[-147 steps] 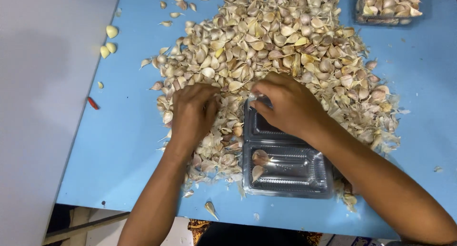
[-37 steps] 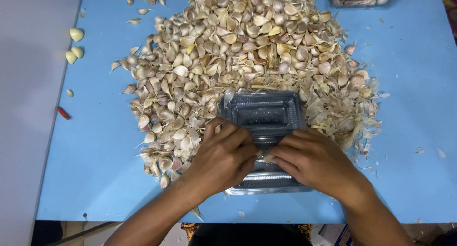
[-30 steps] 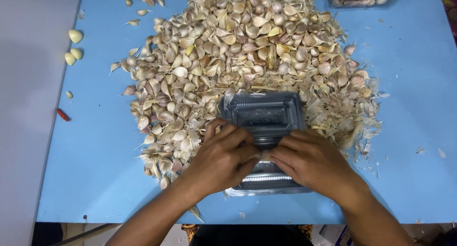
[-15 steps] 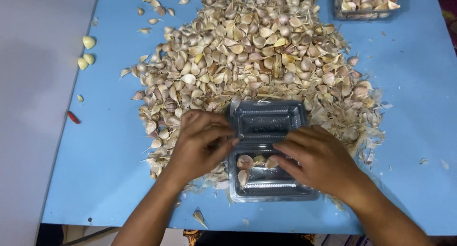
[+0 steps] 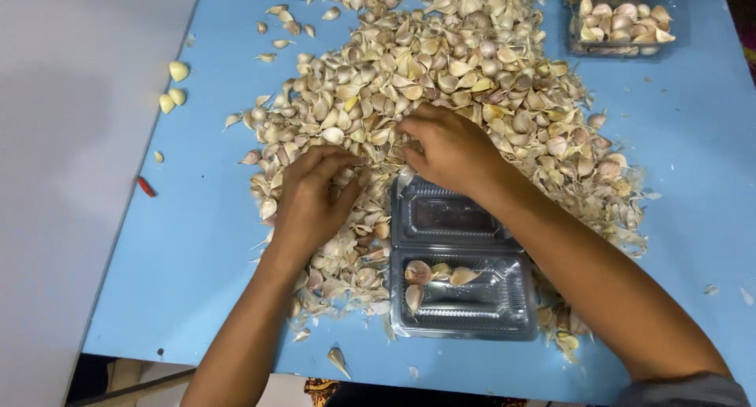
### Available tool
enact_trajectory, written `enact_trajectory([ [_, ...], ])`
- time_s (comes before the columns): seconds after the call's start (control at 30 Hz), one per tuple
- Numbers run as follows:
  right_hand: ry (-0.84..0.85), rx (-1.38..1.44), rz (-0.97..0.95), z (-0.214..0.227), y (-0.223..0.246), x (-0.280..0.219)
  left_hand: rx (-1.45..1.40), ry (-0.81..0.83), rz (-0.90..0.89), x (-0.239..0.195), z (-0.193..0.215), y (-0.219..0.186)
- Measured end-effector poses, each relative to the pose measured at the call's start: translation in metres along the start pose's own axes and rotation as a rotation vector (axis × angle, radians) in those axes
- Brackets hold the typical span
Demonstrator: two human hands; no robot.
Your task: The person sorts through a large pile of garlic cloves on a table, placing selected cloves into a clear plastic container.
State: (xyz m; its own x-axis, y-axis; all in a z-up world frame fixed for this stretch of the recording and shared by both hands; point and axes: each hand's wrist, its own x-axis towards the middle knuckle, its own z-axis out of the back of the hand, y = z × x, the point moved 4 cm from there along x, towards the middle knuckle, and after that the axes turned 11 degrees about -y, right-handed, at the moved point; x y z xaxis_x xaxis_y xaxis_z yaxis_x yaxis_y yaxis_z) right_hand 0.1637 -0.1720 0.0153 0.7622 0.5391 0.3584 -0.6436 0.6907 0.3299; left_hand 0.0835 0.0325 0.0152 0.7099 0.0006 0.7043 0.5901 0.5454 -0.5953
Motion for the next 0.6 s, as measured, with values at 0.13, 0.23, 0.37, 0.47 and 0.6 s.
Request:
enact_trajectory([
  [0.13, 0.051, -0.026, -0.010, -0.009, 0.007, 0.019, 0.126, 0.065, -0.031, 0.003, -0.019, 0.013],
  [0.23, 0.093, -0.058, -0.054, -0.021, 0.006, 0.023, 0.292, 0.092, -0.062, 0.003, -0.034, 0.031],
  [0.37, 0.143, -0.061, -0.106, -0.026, 0.005, 0.027, 0.413, 0.171, -0.032, 0.003, -0.044, 0.039],
  [0.47, 0.139, 0.008, -0.081, -0.021, 0.010, 0.029, 0.427, 0.188, -0.018, 0.003, -0.047, 0.044],
  [0.6, 0.175, 0.032, -0.128, -0.023, 0.013, 0.031, 0.415, 0.208, 0.006, 0.003, -0.047, 0.044],
])
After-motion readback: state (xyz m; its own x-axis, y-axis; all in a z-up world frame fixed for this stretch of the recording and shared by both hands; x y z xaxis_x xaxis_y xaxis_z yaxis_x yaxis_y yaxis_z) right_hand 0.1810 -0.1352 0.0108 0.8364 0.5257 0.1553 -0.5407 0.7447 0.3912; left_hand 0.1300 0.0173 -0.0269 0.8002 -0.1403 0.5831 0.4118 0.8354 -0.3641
